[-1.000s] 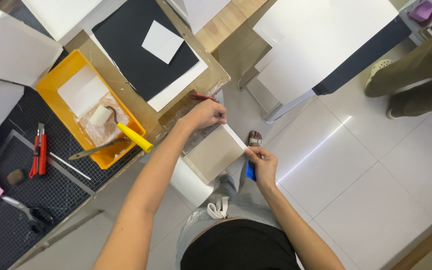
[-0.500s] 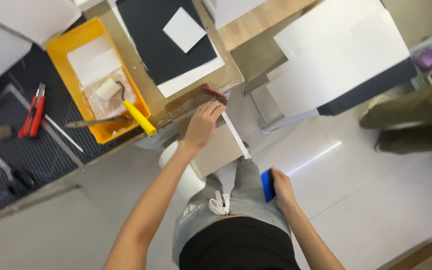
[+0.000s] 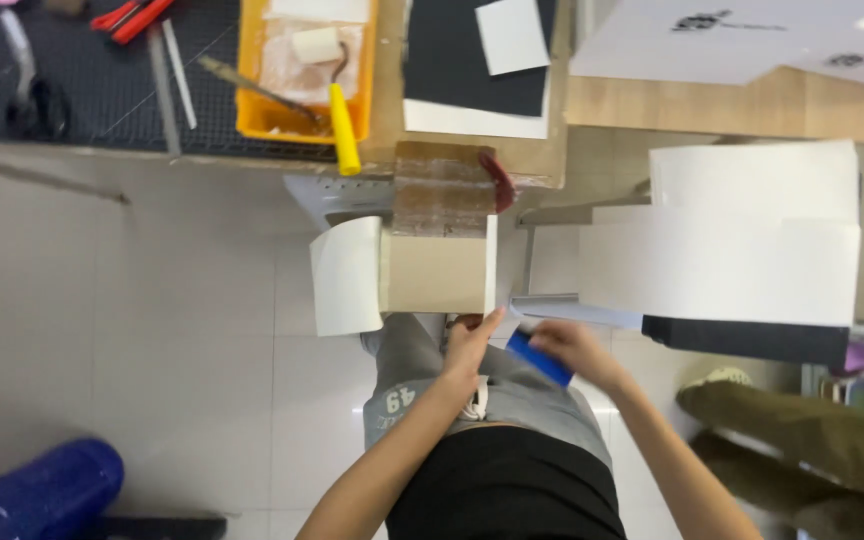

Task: Applying adhesive to square boards using a roller and smoothing them with a squeegee tool

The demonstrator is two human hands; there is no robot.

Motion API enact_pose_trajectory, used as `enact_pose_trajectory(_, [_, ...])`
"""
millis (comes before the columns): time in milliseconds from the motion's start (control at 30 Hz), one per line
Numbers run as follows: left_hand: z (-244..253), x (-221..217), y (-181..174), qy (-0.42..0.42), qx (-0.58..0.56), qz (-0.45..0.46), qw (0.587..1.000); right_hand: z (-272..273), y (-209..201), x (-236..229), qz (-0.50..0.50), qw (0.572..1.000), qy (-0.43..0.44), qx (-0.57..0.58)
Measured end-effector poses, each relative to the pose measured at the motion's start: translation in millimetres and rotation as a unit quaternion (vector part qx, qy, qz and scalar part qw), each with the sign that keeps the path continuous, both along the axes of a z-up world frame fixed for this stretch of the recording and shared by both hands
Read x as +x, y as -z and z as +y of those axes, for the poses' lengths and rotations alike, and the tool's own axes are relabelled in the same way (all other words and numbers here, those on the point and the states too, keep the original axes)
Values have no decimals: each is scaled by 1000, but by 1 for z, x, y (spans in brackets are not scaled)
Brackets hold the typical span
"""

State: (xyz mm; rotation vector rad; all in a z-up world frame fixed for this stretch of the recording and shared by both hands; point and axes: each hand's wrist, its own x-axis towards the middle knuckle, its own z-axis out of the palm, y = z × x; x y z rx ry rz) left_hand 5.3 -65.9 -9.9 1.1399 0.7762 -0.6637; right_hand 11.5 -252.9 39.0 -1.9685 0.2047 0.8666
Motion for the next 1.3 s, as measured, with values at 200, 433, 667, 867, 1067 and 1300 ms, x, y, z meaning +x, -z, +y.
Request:
enact_pose_trajectory(200, [-22,-5,30,-79,74,-23,994,10,19,99,-263,958,-35,-107])
enact_pose_trajectory(433, [-32,-14,44,-137,106,-36,984,35,42,91,-533,792,-141,-262])
enact_pose_trajectory(667, [-40,-23,58,-168,111,-37,979,42,51,89,-583,761,-117,-258])
enact_pose_trajectory(867, [-42,-20,61,-185,140,-63,971,38,61,43,-584,769,-126,-228])
enact_pose_trajectory(1067, [-47,-27,67,-184,227,-130,947,45,57,74,-628,729,-90,-258])
enact_pose_trajectory(1300, [-43,-28,54,-151,308,-164,925,45,52,61,-631,735,-138,-206])
